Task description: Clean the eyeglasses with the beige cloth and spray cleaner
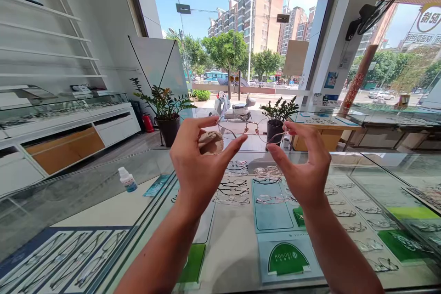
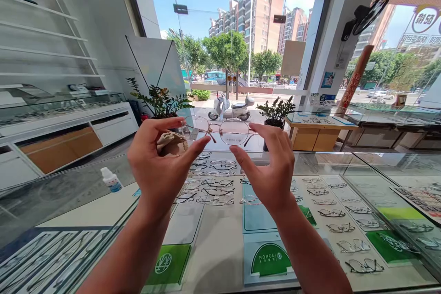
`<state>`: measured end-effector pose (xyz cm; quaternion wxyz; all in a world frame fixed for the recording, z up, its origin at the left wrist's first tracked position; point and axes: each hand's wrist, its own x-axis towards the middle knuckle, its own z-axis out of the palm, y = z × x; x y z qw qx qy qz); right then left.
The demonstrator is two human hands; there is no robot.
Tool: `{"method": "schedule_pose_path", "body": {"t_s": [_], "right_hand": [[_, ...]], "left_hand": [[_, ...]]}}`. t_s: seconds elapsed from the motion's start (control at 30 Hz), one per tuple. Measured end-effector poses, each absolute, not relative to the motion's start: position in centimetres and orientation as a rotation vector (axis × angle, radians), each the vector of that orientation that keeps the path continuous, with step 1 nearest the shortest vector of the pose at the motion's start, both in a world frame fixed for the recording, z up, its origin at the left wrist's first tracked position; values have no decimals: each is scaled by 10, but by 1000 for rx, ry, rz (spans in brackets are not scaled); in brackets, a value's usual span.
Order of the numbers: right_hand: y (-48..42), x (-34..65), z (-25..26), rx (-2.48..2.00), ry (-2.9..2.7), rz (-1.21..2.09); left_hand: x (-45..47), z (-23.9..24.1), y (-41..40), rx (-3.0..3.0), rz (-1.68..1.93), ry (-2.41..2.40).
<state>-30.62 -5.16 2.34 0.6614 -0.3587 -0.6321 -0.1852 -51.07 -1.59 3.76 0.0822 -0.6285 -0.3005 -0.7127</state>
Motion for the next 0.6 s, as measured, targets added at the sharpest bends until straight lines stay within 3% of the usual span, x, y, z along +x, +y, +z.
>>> {"method": "schedule_pose_path", "body": {"t_s": [0.6], "right_hand": [[-57,-287,30,-958,-1507,-435]], "left_hand": [[-524,38,-16,-2062,-1928,-949]]}}
